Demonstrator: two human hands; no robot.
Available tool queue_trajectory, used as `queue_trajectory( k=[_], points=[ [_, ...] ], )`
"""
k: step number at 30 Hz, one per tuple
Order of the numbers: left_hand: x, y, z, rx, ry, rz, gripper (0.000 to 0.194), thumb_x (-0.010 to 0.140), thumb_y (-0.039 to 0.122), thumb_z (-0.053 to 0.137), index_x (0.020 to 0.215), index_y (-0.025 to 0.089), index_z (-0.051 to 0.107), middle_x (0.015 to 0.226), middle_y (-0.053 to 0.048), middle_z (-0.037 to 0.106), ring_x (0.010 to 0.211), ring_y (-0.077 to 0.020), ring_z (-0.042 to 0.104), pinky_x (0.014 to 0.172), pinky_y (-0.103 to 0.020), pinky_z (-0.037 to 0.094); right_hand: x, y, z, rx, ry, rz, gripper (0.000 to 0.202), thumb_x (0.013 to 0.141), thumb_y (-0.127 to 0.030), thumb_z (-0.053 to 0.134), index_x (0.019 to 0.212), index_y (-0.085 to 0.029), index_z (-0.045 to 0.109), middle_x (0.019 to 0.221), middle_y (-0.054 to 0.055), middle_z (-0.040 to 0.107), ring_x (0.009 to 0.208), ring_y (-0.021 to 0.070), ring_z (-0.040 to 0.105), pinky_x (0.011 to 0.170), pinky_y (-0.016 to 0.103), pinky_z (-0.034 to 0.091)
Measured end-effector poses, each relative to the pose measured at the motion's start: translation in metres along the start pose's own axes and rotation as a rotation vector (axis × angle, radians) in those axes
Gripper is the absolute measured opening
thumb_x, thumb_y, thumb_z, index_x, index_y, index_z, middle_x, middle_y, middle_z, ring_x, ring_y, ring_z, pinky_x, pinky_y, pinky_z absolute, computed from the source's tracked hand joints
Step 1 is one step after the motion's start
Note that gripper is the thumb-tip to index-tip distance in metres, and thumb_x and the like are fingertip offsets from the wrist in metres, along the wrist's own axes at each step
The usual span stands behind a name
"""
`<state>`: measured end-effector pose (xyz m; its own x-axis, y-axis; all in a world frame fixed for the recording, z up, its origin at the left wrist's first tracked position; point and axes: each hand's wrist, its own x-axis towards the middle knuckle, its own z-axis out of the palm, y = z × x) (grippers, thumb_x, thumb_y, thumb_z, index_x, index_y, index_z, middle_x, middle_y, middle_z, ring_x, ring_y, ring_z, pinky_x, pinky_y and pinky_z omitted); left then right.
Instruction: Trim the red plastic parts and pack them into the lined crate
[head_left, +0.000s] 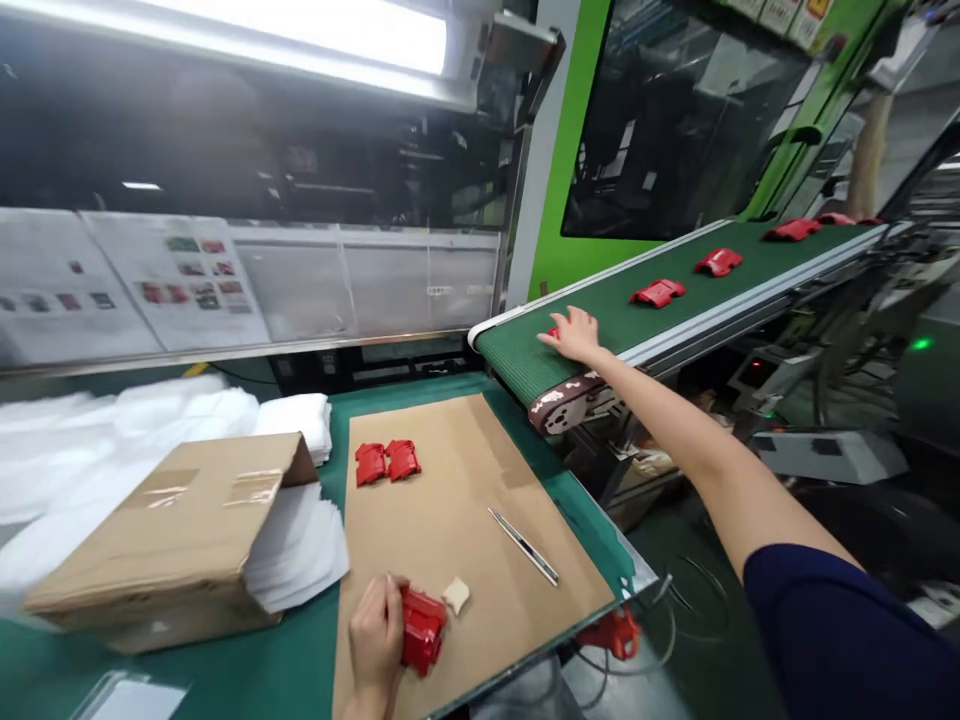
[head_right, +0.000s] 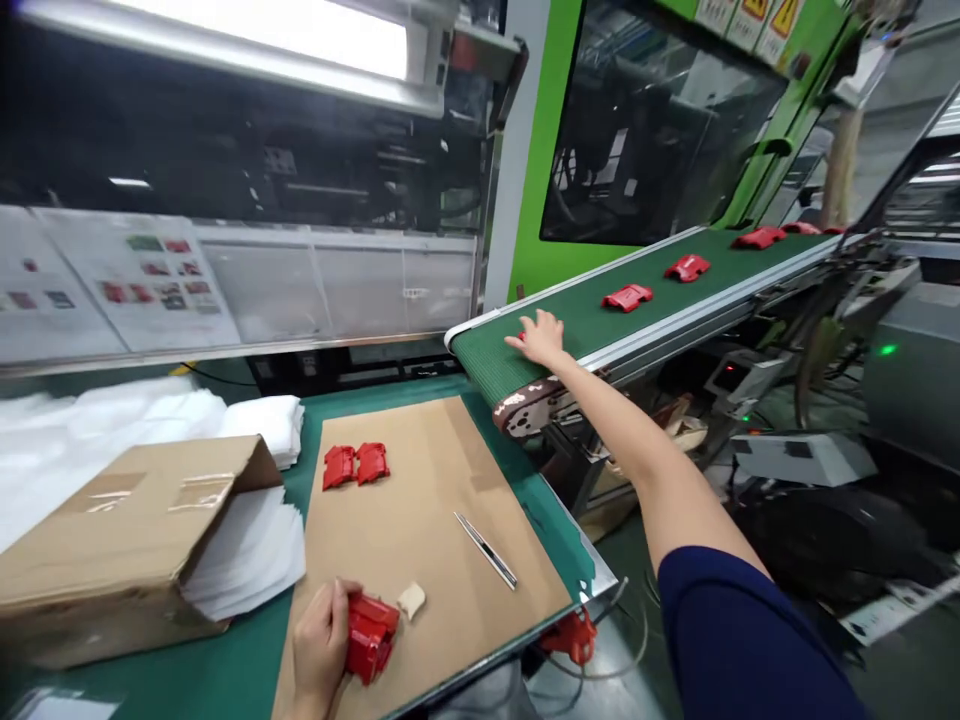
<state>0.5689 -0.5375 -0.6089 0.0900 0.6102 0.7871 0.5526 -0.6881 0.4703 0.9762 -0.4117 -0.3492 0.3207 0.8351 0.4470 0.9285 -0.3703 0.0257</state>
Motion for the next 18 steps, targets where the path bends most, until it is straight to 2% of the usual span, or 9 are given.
queue_trajectory(
  k=[3, 5, 8, 11, 13, 15, 18],
  points=[
    [-0.002, 0.002, 0.000, 0.008, 0.022, -0.024, 0.035, 0.096, 0.021, 0.039, 0.067, 0.022, 0.059, 0.057, 0.003, 0.063, 0.051, -0.0124, 0.062, 0.052, -0.022, 0.046, 0.015, 0.024, 0.004, 0.042, -0.004, 0.191, 0.054, 0.102, -0.033, 0.025, 0.131, 0.002, 0.054, 0.132, 0.033, 0.048, 0.124, 0.0397, 0.043, 0.095, 0.052, 0.034],
    [-0.002, 0.003, 0.000, 0.008, 0.010, -0.057, 0.037, 0.096, 0.023, 0.038, 0.065, 0.022, 0.059, 0.056, 0.002, 0.063, 0.051, -0.0131, 0.063, 0.051, -0.022, 0.046, 0.021, 0.034, 0.005, 0.062, -0.013, 0.245, 0.054, 0.101, -0.030, 0.024, 0.123, 0.005, 0.060, 0.129, 0.035, 0.050, 0.124, 0.0404, 0.042, 0.095, 0.053, 0.032],
    [-0.004, 0.002, 0.001, 0.002, -0.011, -0.103, 0.039, 0.097, 0.026, 0.037, 0.064, 0.022, 0.059, 0.056, 0.001, 0.063, 0.051, -0.0141, 0.063, 0.052, -0.023, 0.047, 0.030, 0.043, 0.003, 0.098, -0.063, 0.223, 0.052, 0.100, -0.037, 0.036, 0.114, 0.002, 0.066, 0.130, 0.033, 0.051, 0.125, 0.0398, 0.041, 0.096, 0.051, 0.031],
    [-0.006, 0.000, 0.002, -0.001, -0.031, -0.138, 0.039, 0.097, 0.028, 0.037, 0.066, 0.022, 0.060, 0.058, 0.000, 0.064, 0.054, -0.0149, 0.063, 0.055, -0.024, 0.048, 0.034, 0.042, -0.001, 0.171, -0.170, 0.169, 0.051, 0.096, -0.046, 0.044, 0.095, -0.004, 0.073, 0.107, 0.026, 0.065, 0.103, 0.0332, 0.058, 0.085, 0.040, 0.039],
    [-0.007, -0.003, 0.002, -0.006, -0.046, -0.136, 0.038, 0.097, 0.028, 0.038, 0.067, 0.022, 0.061, 0.060, 0.000, 0.065, 0.056, -0.0149, 0.064, 0.056, -0.024, 0.048, 0.029, 0.033, -0.002, 0.231, -0.191, 0.121, 0.050, 0.097, -0.046, 0.043, 0.085, -0.008, 0.072, 0.091, 0.020, 0.069, 0.084, 0.0262, 0.062, 0.073, 0.032, 0.039],
    [-0.006, -0.006, 0.002, -0.010, -0.060, -0.118, 0.037, 0.096, 0.027, 0.038, 0.068, 0.022, 0.062, 0.060, 0.000, 0.065, 0.056, -0.0146, 0.064, 0.056, -0.024, 0.048, 0.017, 0.015, 0.001, 0.293, -0.175, 0.046, 0.051, 0.098, -0.046, 0.038, 0.081, -0.011, 0.070, 0.083, 0.014, 0.068, 0.073, 0.0209, 0.060, 0.063, 0.028, 0.035],
    [-0.005, -0.006, 0.003, -0.004, -0.059, -0.097, 0.037, 0.096, 0.028, 0.038, 0.068, 0.022, 0.061, 0.059, 0.000, 0.065, 0.055, -0.0144, 0.063, 0.055, -0.025, 0.047, -0.022, -0.034, 0.020, 0.389, -0.175, -0.120, 0.055, 0.099, -0.050, 0.032, 0.076, -0.013, 0.067, 0.075, 0.008, 0.066, 0.064, 0.0160, 0.054, 0.057, 0.027, 0.029]
  ],
)
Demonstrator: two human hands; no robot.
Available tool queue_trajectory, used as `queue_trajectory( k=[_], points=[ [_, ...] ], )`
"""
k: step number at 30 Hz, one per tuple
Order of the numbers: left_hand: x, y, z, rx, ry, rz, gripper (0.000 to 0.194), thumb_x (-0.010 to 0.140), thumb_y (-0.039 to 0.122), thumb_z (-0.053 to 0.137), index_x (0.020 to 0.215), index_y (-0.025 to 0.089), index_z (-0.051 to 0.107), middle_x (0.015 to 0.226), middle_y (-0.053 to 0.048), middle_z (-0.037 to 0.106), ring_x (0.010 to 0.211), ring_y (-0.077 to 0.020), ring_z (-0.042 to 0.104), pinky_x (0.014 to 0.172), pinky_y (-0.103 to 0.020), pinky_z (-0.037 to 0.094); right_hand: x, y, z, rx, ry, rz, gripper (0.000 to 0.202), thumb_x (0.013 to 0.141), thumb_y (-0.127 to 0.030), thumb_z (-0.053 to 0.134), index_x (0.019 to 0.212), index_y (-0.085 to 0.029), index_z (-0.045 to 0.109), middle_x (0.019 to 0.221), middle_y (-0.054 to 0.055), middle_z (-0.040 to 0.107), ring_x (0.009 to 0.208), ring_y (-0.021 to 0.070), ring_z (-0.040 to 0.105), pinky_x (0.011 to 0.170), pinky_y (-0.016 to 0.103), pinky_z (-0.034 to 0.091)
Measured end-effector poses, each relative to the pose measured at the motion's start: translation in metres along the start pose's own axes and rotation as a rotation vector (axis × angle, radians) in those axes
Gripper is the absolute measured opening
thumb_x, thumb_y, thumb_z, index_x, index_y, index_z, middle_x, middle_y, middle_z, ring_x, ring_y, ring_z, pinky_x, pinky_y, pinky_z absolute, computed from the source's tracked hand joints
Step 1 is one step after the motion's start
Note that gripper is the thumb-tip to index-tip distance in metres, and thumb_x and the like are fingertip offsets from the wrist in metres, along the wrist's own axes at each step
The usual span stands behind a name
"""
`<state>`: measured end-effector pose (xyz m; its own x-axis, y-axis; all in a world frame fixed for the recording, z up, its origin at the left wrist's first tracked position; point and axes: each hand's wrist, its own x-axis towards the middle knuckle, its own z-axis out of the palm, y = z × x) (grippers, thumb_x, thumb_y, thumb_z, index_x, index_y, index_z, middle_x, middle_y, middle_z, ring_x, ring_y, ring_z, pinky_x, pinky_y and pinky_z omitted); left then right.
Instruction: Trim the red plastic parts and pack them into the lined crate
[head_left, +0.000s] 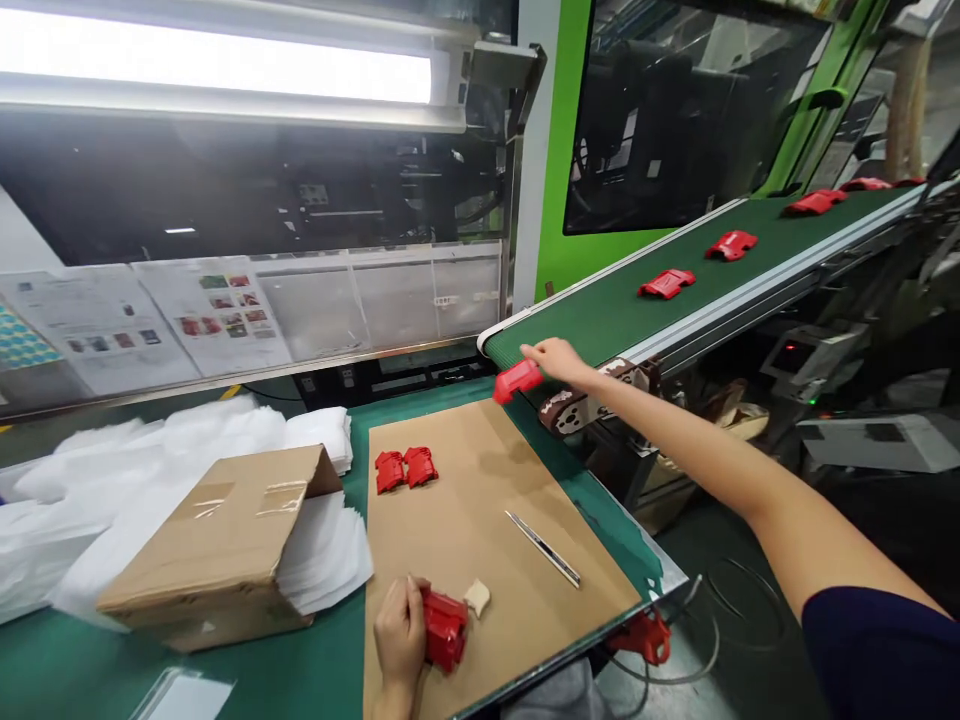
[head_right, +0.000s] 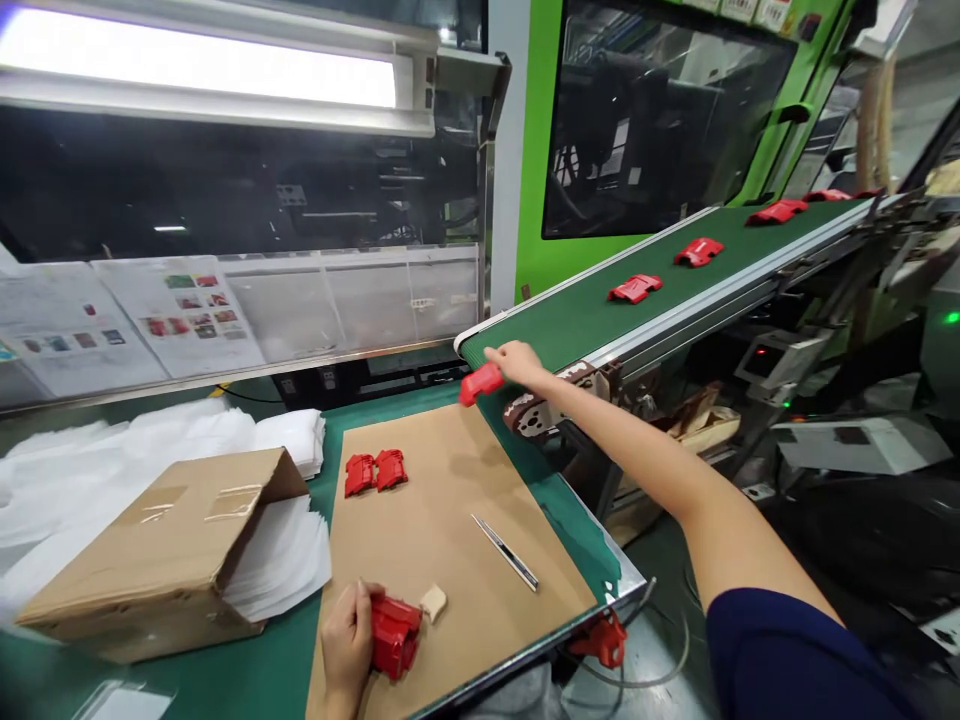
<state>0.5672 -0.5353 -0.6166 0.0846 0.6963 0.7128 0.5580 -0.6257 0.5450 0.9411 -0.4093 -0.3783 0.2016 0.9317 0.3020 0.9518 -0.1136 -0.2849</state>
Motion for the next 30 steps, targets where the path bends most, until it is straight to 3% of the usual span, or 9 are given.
queue_trajectory(
  k=[5, 9, 13, 15, 19, 22, 24, 27, 30],
  points=[
    [0.001, 0.006, 0.000, 0.064, -0.010, -0.033, 0.042, 0.097, 0.033, 0.034, 0.065, 0.022, 0.059, 0.057, -0.001, 0.065, 0.052, -0.0160, 0.062, 0.053, -0.027, 0.046, -0.067, -0.072, 0.110, 0.128, -0.215, -0.237, 0.046, 0.097, -0.044, 0.043, 0.069, -0.014, 0.063, 0.069, 0.002, 0.064, 0.061, 0.0109, 0.049, 0.056, 0.024, 0.027],
    [0.000, 0.009, 0.000, 0.068, -0.010, -0.039, 0.044, 0.097, 0.033, 0.031, 0.064, 0.022, 0.058, 0.057, -0.002, 0.064, 0.053, -0.0158, 0.061, 0.054, -0.027, 0.046, -0.087, -0.086, 0.163, 0.161, -0.340, -0.245, 0.046, 0.100, -0.037, 0.039, 0.070, -0.013, 0.064, 0.066, 0.002, 0.062, 0.059, 0.0112, 0.050, 0.055, 0.023, 0.029],
    [-0.002, 0.008, 0.002, 0.079, -0.046, -0.085, 0.047, 0.099, 0.034, 0.029, 0.065, 0.022, 0.058, 0.060, -0.003, 0.064, 0.056, -0.0156, 0.061, 0.057, -0.028, 0.045, -0.089, -0.064, 0.174, 0.126, -0.330, -0.175, 0.042, 0.100, -0.027, 0.033, 0.080, -0.010, 0.065, 0.077, 0.011, 0.066, 0.072, 0.0180, 0.057, 0.064, 0.026, 0.036],
    [-0.004, 0.006, 0.004, 0.082, -0.065, -0.113, 0.047, 0.099, 0.035, 0.028, 0.065, 0.022, 0.059, 0.061, -0.004, 0.065, 0.058, -0.0156, 0.062, 0.059, -0.028, 0.046, -0.107, -0.056, 0.175, 0.106, -0.301, -0.165, 0.034, 0.099, -0.023, 0.034, 0.094, -0.007, 0.065, 0.094, 0.018, 0.066, 0.088, 0.0236, 0.059, 0.075, 0.030, 0.039],
    [-0.007, 0.004, 0.006, 0.075, -0.089, -0.150, 0.047, 0.099, 0.035, 0.028, 0.067, 0.021, 0.059, 0.064, -0.005, 0.065, 0.062, -0.0159, 0.062, 0.062, -0.029, 0.046, -0.184, -0.057, 0.181, 0.136, -0.325, -0.288, 0.029, 0.098, -0.020, 0.036, 0.114, -0.013, 0.060, 0.115, 0.017, 0.061, 0.105, 0.0253, 0.056, 0.091, 0.036, 0.040],
    [-0.008, 0.003, 0.007, 0.069, -0.092, -0.161, 0.046, 0.099, 0.034, 0.029, 0.067, 0.021, 0.059, 0.064, -0.005, 0.065, 0.062, -0.0156, 0.061, 0.063, -0.029, 0.045, -0.240, -0.063, 0.192, 0.209, -0.373, -0.423, 0.029, 0.097, -0.023, 0.044, 0.122, -0.018, 0.057, 0.115, 0.012, 0.062, 0.105, 0.0241, 0.057, 0.090, 0.036, 0.043],
    [-0.008, 0.003, 0.007, 0.063, -0.091, -0.160, 0.045, 0.100, 0.034, 0.030, 0.067, 0.020, 0.059, 0.064, -0.004, 0.065, 0.062, -0.0153, 0.060, 0.063, -0.029, 0.045, -0.262, -0.065, 0.201, 0.215, -0.356, -0.460, 0.037, 0.094, -0.026, 0.055, 0.129, -0.018, 0.053, 0.122, 0.015, 0.059, 0.111, 0.0266, 0.055, 0.090, 0.038, 0.044],
    [-0.008, 0.005, 0.007, 0.053, -0.089, -0.159, 0.044, 0.100, 0.032, 0.030, 0.068, 0.020, 0.059, 0.065, -0.004, 0.065, 0.062, -0.0150, 0.061, 0.063, -0.028, 0.045, -0.270, -0.065, 0.207, 0.199, -0.340, -0.524, 0.049, 0.088, -0.030, 0.066, 0.133, -0.021, 0.052, 0.130, 0.016, 0.054, 0.118, 0.0294, 0.051, 0.092, 0.041, 0.043],
    [-0.008, 0.007, 0.007, 0.046, -0.083, -0.163, 0.042, 0.100, 0.029, 0.031, 0.069, 0.020, 0.059, 0.066, -0.004, 0.065, 0.062, -0.0146, 0.061, 0.063, -0.028, 0.045, -0.261, -0.068, 0.206, 0.267, -0.415, -0.526, 0.029, 0.088, -0.028, 0.065, 0.117, -0.022, 0.061, 0.116, 0.013, 0.061, 0.109, 0.0280, 0.055, 0.090, 0.040, 0.043]
  ],
)
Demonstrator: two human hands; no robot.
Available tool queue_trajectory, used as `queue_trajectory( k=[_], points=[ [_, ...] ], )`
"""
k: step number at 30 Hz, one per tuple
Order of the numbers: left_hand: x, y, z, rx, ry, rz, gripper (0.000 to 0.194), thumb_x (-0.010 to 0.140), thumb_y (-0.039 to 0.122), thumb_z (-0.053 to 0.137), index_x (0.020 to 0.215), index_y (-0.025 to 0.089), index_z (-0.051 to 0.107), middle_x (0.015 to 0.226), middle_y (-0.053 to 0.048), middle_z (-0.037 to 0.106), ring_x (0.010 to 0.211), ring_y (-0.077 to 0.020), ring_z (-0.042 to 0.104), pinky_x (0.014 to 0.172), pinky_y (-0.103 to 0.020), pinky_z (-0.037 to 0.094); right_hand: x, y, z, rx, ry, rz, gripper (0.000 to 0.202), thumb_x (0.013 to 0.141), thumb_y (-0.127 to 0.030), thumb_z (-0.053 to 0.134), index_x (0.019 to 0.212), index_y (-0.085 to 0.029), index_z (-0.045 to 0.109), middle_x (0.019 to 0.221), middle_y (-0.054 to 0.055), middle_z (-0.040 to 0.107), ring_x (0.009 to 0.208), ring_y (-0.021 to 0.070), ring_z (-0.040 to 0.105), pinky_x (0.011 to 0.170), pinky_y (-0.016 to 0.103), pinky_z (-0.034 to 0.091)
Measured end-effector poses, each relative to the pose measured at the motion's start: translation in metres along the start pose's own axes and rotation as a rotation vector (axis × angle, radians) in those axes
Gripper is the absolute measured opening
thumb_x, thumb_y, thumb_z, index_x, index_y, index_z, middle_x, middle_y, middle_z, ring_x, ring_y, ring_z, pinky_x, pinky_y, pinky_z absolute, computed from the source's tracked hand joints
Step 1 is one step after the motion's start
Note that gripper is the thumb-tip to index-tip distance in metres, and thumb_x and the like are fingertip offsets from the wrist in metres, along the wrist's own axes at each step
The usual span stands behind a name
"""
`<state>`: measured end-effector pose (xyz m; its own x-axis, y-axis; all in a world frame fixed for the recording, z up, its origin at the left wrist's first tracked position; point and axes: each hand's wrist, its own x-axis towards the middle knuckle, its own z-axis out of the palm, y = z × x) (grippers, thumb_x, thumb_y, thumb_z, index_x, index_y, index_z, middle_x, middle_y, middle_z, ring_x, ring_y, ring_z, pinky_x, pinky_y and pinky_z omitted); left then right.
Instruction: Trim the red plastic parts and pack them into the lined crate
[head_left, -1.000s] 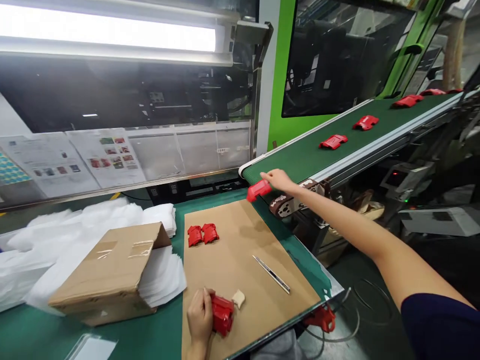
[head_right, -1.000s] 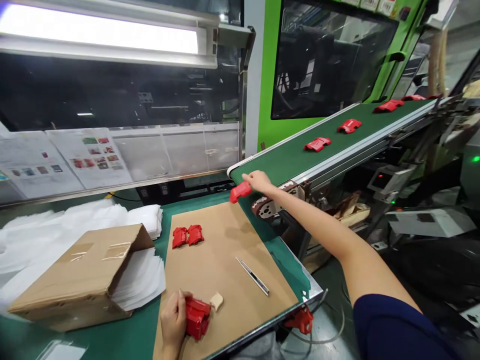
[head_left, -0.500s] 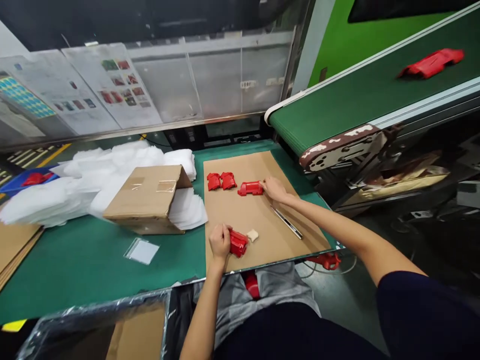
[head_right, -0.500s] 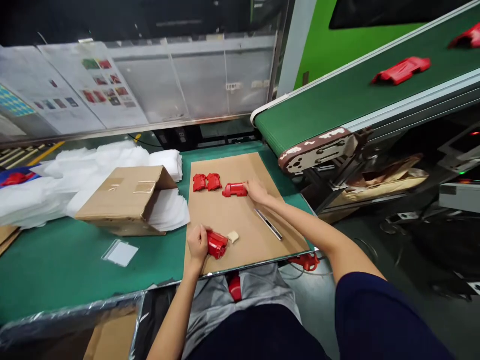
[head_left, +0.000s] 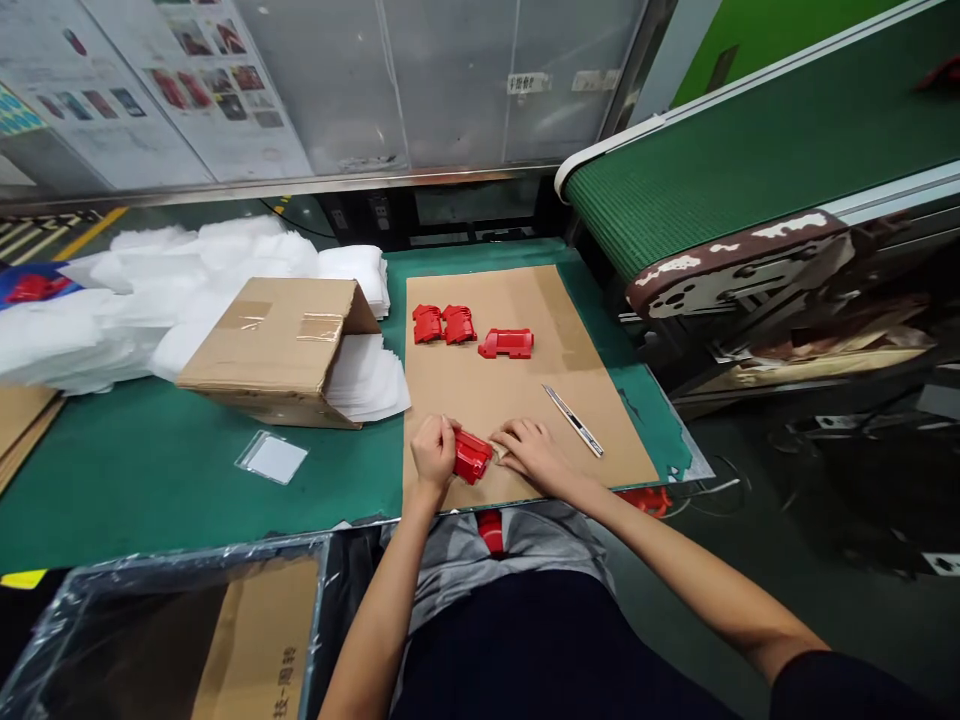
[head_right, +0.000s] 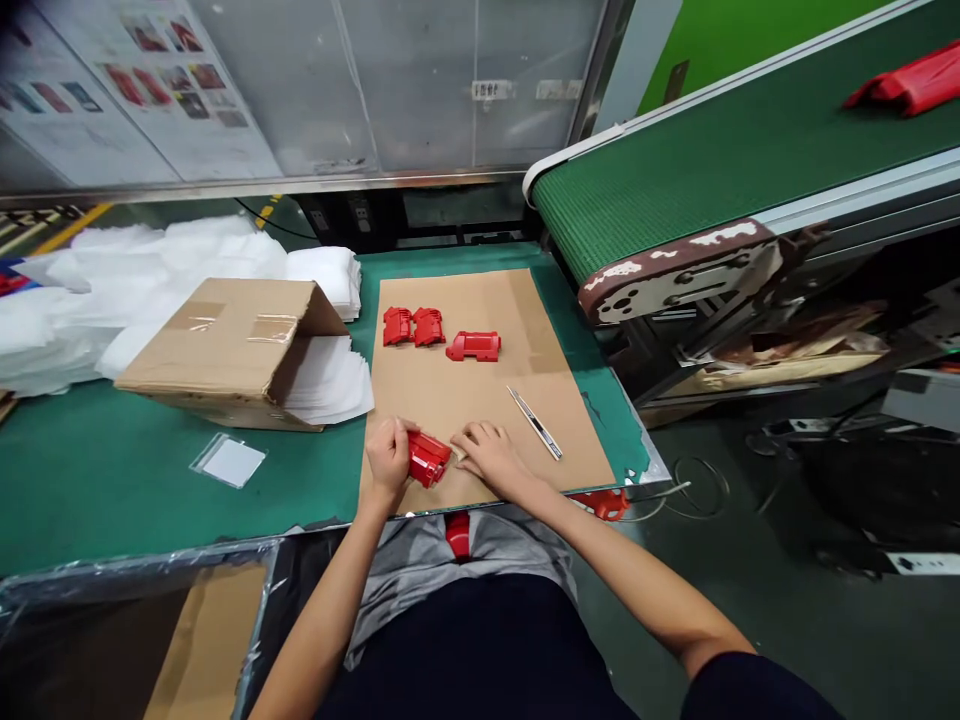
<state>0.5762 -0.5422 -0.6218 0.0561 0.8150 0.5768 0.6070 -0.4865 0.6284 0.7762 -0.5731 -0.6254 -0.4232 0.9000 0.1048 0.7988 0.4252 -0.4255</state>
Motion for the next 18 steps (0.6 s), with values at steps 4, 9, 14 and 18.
queue_trajectory(
  k=[4, 9, 14, 18],
  points=[
    [0.001, 0.001, 0.000, 0.009, 0.027, 0.029, 0.041, 0.099, 0.027, 0.033, 0.067, 0.020, 0.058, 0.064, -0.003, 0.064, 0.061, -0.0146, 0.060, 0.062, -0.028, 0.044, 0.014, -0.001, -0.004, 0.201, 0.013, 0.127, 0.018, 0.098, -0.023, 0.043, 0.104, -0.018, 0.059, 0.099, 0.011, 0.065, 0.095, 0.0229, 0.059, 0.084, 0.035, 0.045],
    [0.001, 0.000, 0.001, 0.013, 0.027, 0.051, 0.041, 0.099, 0.025, 0.033, 0.065, 0.021, 0.056, 0.062, -0.003, 0.063, 0.061, -0.0146, 0.059, 0.061, -0.028, 0.044, 0.019, -0.008, 0.006, 0.331, 0.003, 0.172, 0.031, 0.099, -0.017, 0.023, 0.111, -0.016, 0.052, 0.096, 0.008, 0.067, 0.082, 0.0165, 0.062, 0.073, 0.029, 0.046],
    [-0.002, 0.001, 0.004, 0.033, 0.031, 0.045, 0.039, 0.098, 0.023, 0.034, 0.066, 0.021, 0.055, 0.062, -0.003, 0.061, 0.061, -0.0149, 0.058, 0.062, -0.029, 0.043, 0.018, -0.010, -0.001, 0.398, -0.098, 0.148, 0.022, 0.099, -0.028, 0.031, 0.097, -0.019, 0.051, 0.085, 0.005, 0.067, 0.075, 0.0170, 0.061, 0.067, 0.027, 0.044],
    [-0.003, 0.003, 0.007, 0.059, 0.036, 0.054, 0.038, 0.098, 0.019, 0.033, 0.066, 0.021, 0.054, 0.062, -0.003, 0.061, 0.061, -0.0147, 0.057, 0.061, -0.029, 0.042, 0.024, -0.009, -0.008, 0.432, -0.149, 0.100, 0.019, 0.097, -0.030, 0.032, 0.086, -0.022, 0.045, 0.085, 0.006, 0.065, 0.075, 0.0177, 0.059, 0.069, 0.029, 0.043]
  ],
)
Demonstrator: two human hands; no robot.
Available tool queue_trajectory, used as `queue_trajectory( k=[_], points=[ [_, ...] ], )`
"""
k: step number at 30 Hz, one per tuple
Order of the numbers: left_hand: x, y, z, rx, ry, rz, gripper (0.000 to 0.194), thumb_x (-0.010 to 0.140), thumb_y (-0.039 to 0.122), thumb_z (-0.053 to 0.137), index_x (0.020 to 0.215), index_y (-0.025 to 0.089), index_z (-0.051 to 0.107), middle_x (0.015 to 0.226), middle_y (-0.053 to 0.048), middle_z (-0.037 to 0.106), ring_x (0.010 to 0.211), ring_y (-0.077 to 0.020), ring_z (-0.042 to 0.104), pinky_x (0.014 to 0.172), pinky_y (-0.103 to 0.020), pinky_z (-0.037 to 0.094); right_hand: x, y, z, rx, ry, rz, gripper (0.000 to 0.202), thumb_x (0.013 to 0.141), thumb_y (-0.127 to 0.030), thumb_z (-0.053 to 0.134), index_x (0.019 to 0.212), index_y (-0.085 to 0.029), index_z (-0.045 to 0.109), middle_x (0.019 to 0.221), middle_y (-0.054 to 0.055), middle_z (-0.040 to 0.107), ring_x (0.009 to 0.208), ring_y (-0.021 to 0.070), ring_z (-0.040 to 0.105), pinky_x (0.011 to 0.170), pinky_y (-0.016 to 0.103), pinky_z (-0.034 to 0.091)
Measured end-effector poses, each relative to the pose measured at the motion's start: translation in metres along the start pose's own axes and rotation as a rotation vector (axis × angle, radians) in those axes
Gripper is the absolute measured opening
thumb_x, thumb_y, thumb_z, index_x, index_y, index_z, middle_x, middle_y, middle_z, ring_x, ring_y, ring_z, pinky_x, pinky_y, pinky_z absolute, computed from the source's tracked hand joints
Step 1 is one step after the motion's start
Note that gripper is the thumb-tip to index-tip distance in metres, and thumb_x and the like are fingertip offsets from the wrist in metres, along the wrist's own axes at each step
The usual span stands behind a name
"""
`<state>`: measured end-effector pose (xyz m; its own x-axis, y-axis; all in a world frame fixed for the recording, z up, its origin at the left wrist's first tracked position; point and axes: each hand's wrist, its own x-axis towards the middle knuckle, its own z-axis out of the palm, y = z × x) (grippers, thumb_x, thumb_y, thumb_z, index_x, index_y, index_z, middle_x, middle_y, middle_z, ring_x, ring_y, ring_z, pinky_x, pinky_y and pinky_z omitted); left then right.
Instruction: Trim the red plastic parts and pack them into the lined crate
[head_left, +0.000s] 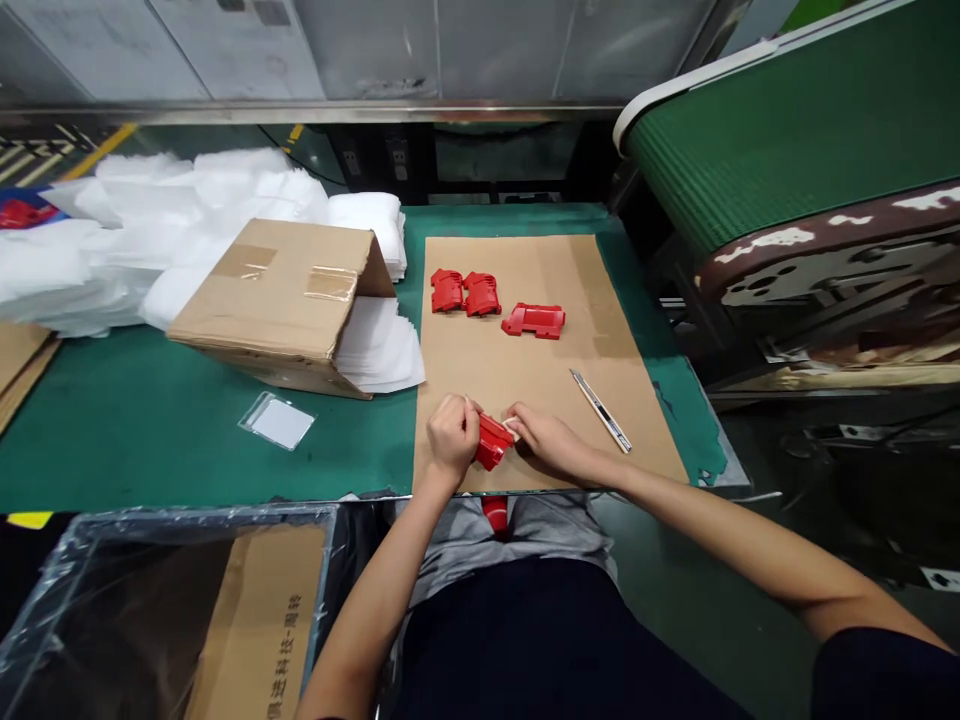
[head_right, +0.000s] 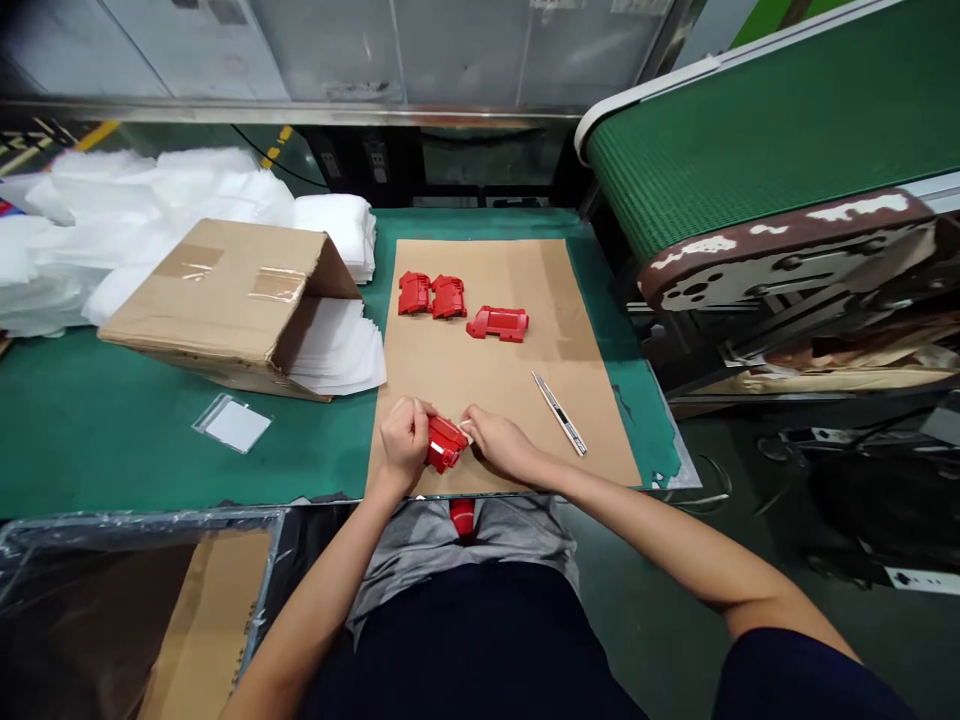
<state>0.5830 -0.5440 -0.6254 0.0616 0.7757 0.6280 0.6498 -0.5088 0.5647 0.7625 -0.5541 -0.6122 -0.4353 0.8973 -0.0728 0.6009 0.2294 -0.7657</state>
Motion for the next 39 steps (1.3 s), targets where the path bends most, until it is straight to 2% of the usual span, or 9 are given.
queue_trajectory(
  k=[3, 7, 12, 15, 19, 23, 32, 35, 39],
  points=[
    [-0.001, 0.001, 0.003, 0.032, 0.008, -0.012, 0.037, 0.098, 0.019, 0.034, 0.067, 0.021, 0.054, 0.063, -0.003, 0.060, 0.061, -0.0145, 0.056, 0.062, -0.029, 0.041, 0.002, -0.001, 0.000, 0.002, 0.009, -0.013, 0.020, 0.097, -0.030, 0.031, 0.080, -0.023, 0.040, 0.081, 0.005, 0.063, 0.072, 0.0179, 0.057, 0.069, 0.030, 0.042],
    [-0.004, 0.000, 0.005, 0.018, 0.012, -0.032, 0.037, 0.098, 0.018, 0.034, 0.068, 0.020, 0.054, 0.063, -0.003, 0.060, 0.062, -0.0146, 0.056, 0.063, -0.030, 0.042, -0.002, -0.002, 0.001, 0.072, -0.005, -0.016, 0.018, 0.097, -0.033, 0.031, 0.083, -0.024, 0.040, 0.081, 0.005, 0.063, 0.070, 0.0175, 0.058, 0.066, 0.029, 0.043],
    [-0.006, -0.002, 0.007, -0.010, 0.013, -0.028, 0.036, 0.098, 0.018, 0.034, 0.069, 0.020, 0.054, 0.064, -0.003, 0.060, 0.064, -0.0146, 0.057, 0.063, -0.030, 0.043, 0.001, -0.002, 0.006, 0.047, 0.041, 0.059, 0.017, 0.096, -0.030, 0.030, 0.082, -0.024, 0.038, 0.075, 0.003, 0.063, 0.067, 0.0177, 0.057, 0.065, 0.029, 0.043],
    [-0.006, -0.002, 0.007, -0.007, 0.016, -0.022, 0.034, 0.098, 0.016, 0.034, 0.070, 0.020, 0.054, 0.064, -0.003, 0.060, 0.064, -0.0143, 0.057, 0.063, -0.029, 0.044, -0.001, -0.004, 0.007, 0.069, 0.021, 0.036, 0.019, 0.098, -0.033, 0.030, 0.084, -0.024, 0.040, 0.075, 0.003, 0.063, 0.065, 0.0175, 0.057, 0.063, 0.029, 0.043],
    [-0.006, -0.003, 0.008, -0.012, 0.025, -0.008, 0.033, 0.097, 0.014, 0.035, 0.071, 0.020, 0.054, 0.065, -0.003, 0.061, 0.065, -0.0142, 0.058, 0.064, -0.029, 0.045, -0.004, -0.004, 0.007, 0.030, 0.078, 0.085, 0.022, 0.098, -0.036, 0.028, 0.085, -0.024, 0.043, 0.077, 0.005, 0.063, 0.067, 0.0185, 0.059, 0.064, 0.030, 0.044],
    [-0.005, -0.004, 0.008, -0.026, 0.031, 0.024, 0.031, 0.096, 0.012, 0.035, 0.073, 0.019, 0.055, 0.066, -0.003, 0.061, 0.066, -0.0141, 0.059, 0.064, -0.029, 0.046, -0.006, -0.004, 0.008, 0.006, 0.044, 0.081, 0.025, 0.099, -0.037, 0.028, 0.088, -0.023, 0.046, 0.078, 0.005, 0.063, 0.066, 0.0183, 0.058, 0.063, 0.030, 0.044],
    [-0.006, -0.002, 0.009, -0.001, 0.037, 0.022, 0.033, 0.096, 0.012, 0.034, 0.072, 0.018, 0.056, 0.065, -0.003, 0.062, 0.066, -0.0137, 0.060, 0.065, -0.029, 0.048, -0.007, -0.007, 0.013, -0.002, 0.078, 0.144, 0.025, 0.098, -0.039, 0.028, 0.093, -0.023, 0.046, 0.081, 0.005, 0.064, 0.070, 0.0195, 0.059, 0.065, 0.030, 0.043],
    [-0.006, -0.002, 0.009, -0.003, 0.051, 0.018, 0.033, 0.096, 0.012, 0.035, 0.071, 0.018, 0.056, 0.064, -0.003, 0.062, 0.065, -0.0135, 0.060, 0.063, -0.028, 0.047, -0.009, -0.007, 0.014, -0.049, 0.107, 0.189, 0.023, 0.098, -0.035, 0.027, 0.090, -0.023, 0.045, 0.080, 0.006, 0.064, 0.070, 0.0203, 0.060, 0.064, 0.030, 0.042],
    [-0.006, -0.003, 0.010, -0.018, 0.060, 0.027, 0.031, 0.095, 0.010, 0.036, 0.071, 0.017, 0.055, 0.064, -0.004, 0.063, 0.063, -0.0139, 0.057, 0.062, -0.028, 0.046, -0.012, -0.008, 0.016, -0.025, 0.101, 0.132, 0.023, 0.099, -0.036, 0.029, 0.090, -0.022, 0.046, 0.077, 0.005, 0.064, 0.066, 0.0190, 0.059, 0.062, 0.029, 0.041]
  ],
)
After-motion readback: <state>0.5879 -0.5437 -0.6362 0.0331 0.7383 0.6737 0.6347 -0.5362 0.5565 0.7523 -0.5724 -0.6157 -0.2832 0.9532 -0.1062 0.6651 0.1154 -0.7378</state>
